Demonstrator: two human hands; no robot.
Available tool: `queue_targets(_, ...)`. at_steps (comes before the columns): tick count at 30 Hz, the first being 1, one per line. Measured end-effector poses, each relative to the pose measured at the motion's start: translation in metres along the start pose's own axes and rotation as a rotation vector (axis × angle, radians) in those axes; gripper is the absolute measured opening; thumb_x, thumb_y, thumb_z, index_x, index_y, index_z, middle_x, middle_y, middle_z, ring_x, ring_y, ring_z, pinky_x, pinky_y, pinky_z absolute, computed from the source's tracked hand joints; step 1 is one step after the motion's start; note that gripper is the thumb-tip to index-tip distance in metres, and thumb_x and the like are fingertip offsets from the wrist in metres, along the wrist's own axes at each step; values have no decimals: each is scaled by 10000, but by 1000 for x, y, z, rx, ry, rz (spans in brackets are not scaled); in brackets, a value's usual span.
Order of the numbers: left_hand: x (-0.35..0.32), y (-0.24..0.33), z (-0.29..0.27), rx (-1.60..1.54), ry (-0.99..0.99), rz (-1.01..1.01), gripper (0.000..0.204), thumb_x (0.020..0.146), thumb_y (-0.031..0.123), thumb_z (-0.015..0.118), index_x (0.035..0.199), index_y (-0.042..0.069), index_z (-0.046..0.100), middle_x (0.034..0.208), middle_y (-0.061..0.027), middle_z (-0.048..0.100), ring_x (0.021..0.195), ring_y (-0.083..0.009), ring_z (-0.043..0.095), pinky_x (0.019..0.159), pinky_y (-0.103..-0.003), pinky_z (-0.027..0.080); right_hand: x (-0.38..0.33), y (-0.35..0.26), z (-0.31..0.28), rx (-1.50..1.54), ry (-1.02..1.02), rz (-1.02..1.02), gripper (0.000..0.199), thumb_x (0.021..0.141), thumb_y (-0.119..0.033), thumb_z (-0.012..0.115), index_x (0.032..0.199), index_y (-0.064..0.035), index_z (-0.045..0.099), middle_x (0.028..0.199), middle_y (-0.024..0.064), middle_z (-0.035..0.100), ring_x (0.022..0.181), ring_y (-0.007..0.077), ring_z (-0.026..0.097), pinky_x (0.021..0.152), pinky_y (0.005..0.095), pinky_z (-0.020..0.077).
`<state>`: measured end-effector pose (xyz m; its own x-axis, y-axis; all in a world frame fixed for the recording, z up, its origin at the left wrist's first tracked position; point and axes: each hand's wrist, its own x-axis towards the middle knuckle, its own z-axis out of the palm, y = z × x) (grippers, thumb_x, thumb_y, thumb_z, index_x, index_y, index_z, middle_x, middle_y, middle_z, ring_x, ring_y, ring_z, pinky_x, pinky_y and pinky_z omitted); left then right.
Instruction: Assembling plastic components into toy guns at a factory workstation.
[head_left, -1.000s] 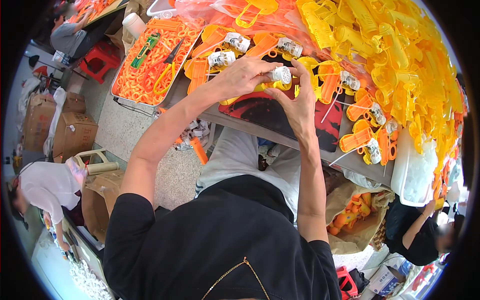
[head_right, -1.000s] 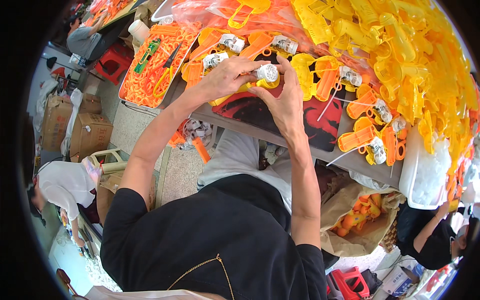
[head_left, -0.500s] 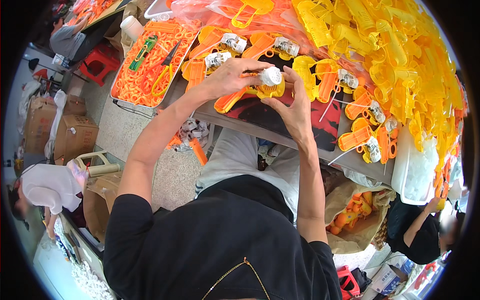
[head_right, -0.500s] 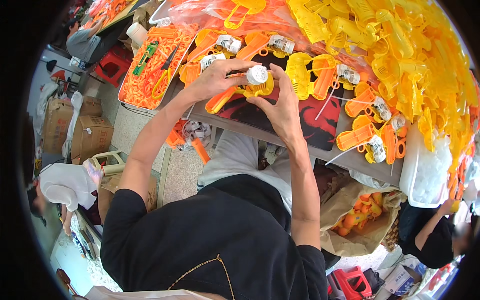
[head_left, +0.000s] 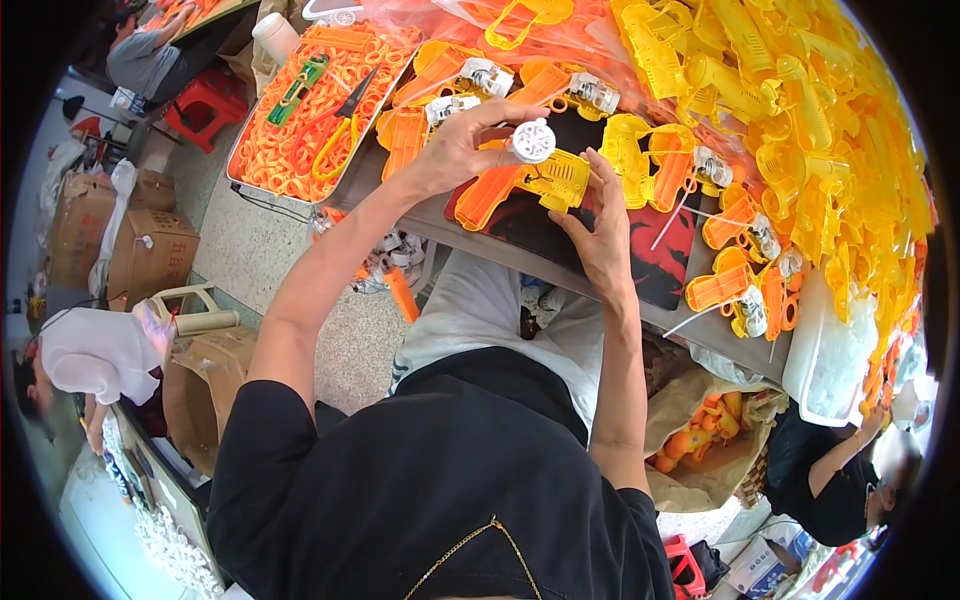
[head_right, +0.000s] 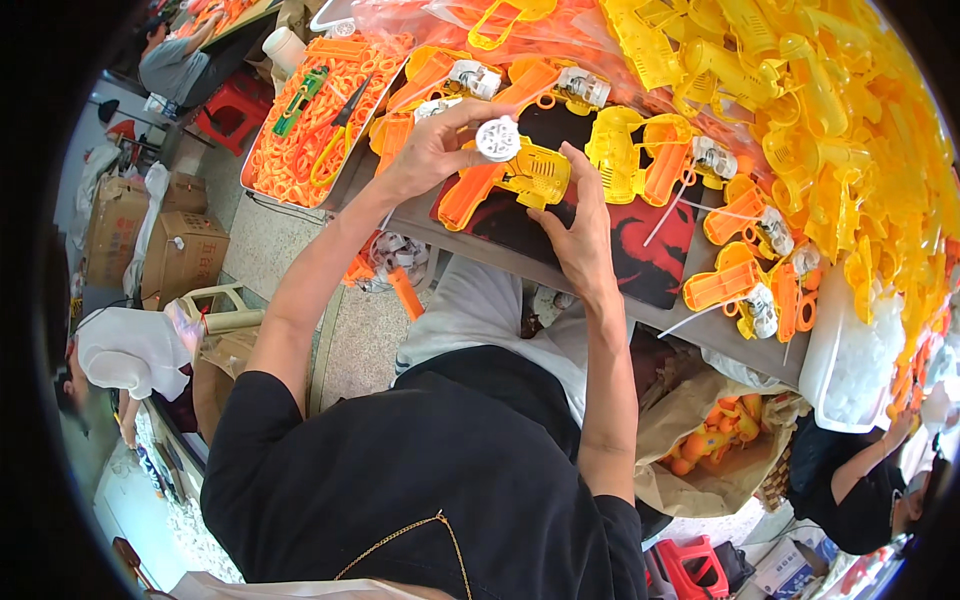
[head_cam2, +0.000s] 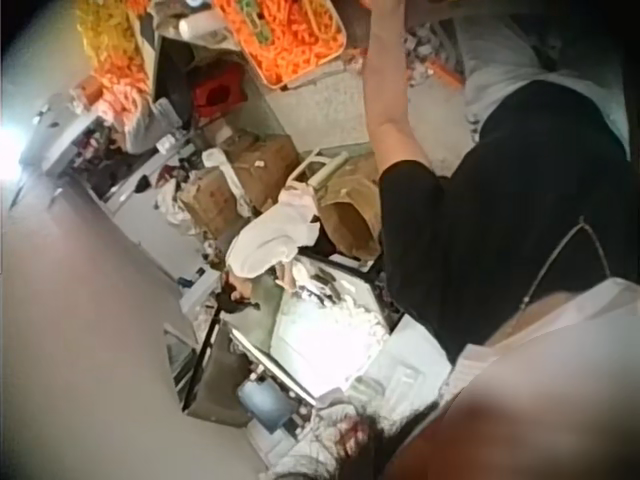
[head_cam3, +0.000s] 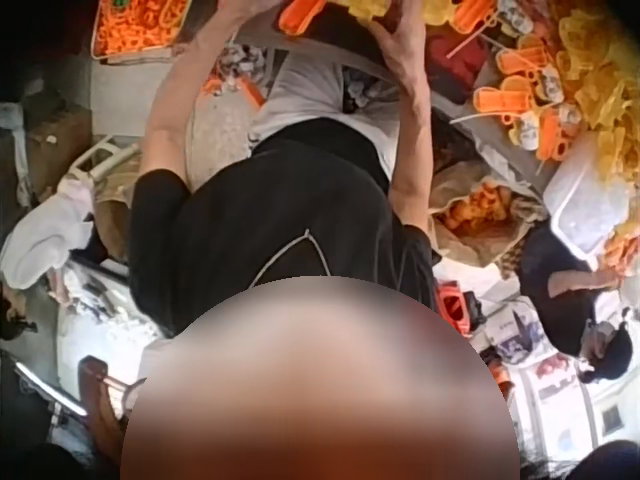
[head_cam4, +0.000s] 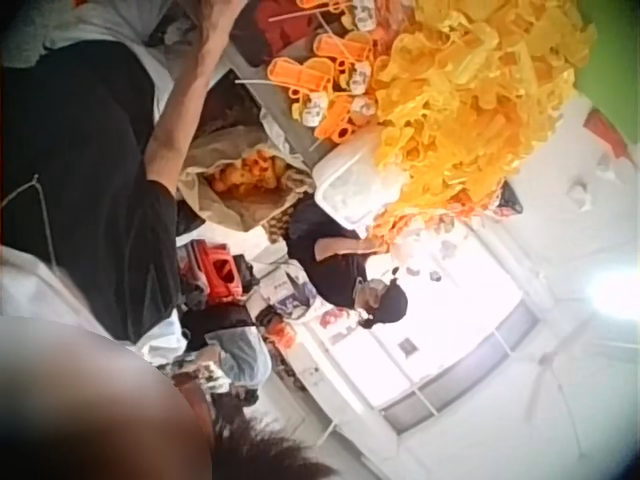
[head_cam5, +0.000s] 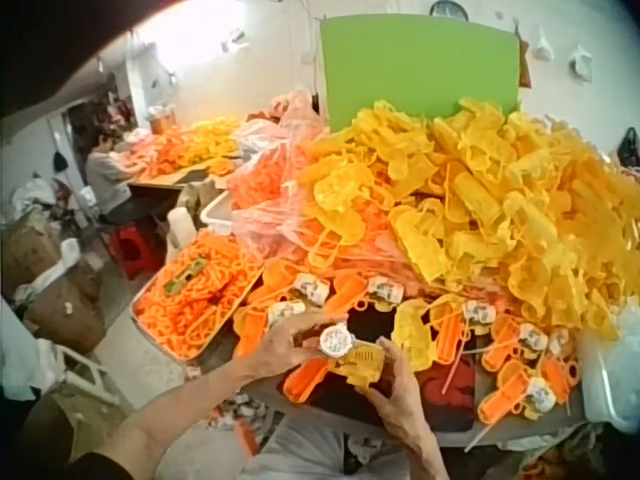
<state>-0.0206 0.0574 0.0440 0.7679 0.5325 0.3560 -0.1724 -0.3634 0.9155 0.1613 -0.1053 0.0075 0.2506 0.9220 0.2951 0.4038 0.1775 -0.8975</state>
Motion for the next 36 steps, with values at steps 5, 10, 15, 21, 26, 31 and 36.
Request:
queue_targets(5, -28, -6, 8, 139, 183, 181, 470, 853, -25, 746, 1300, 70, 631, 1276, -67, 628, 1248, -213, 589, 1058, -358, 507, -4, 7, 6, 124, 50, 2, 857, 810, 160, 718, 1537, -46, 313, 1544, 155, 379, 1396, 278, 451, 1182, 424, 401)
queue_targets(10, -53, -7, 22, 389, 311, 267, 455, 818, -40, 758, 1243, 71, 643, 1256, -98, 628, 1214, -269, 604, 1023, -370, 509, -5, 9, 9, 131, 82, -10, 876, 807, 179, 708, 1546, -52, 297, 1504, 172, 407, 1379, 279, 465, 1133, 423, 465)
queue_targets(15, -34, -8, 25, 107, 308, 139, 416, 890, -14, 732, 1284, 46, 615, 1336, -122, 618, 1233, -218, 611, 1058, -364, 500, -3, 5, 9, 164, 142, -21, 905, 791, 122, 770, 1546, -54, 302, 1501, 164, 440, 1324, 245, 510, 1091, 403, 499)
queue_targets(21, 5, 4, 15, 421, 113, 215, 473, 856, 56, 778, 1308, 57, 637, 1255, -83, 691, 1201, -220, 648, 1018, -357, 513, 4, -8, 8, 43, 180, -72, 889, 751, 6, 854, 1501, -28, 377, 1433, 174, 550, 1289, 274, 577, 1021, 397, 524)
queue_targets(26, 18, 10, 9, 439, -115, 176, 511, 853, 38, 749, 1348, 103, 642, 1289, -101, 681, 1212, -265, 643, 1021, -373, 519, 7, -10, 4, 72, 158, -61, 822, 775, 14, 844, 1456, -33, 386, 1409, 147, 562, 1279, 228, 561, 1008, 375, 517)
queue_targets(31, 26, 15, 5, 503, -209, 159, 469, 877, 53, 724, 1338, 89, 642, 1261, -109, 688, 1193, -270, 649, 1009, -378, 522, 9, -9, 2, 133, 188, -50, 816, 746, -22, 872, 1422, -10, 415, 1393, 169, 581, 1233, 265, 612, 1019, 391, 527)
queue_targets(36, 31, 18, -2, 437, -272, 102, 439, 891, 65, 702, 1326, 65, 635, 1241, -123, 690, 1161, -292, 656, 979, -393, 525, 11, -9, 2, 151, 168, -37, 820, 757, -47, 875, 1432, -12, 410, 1388, 184, 585, 1214, 259, 623, 1017, 389, 526)
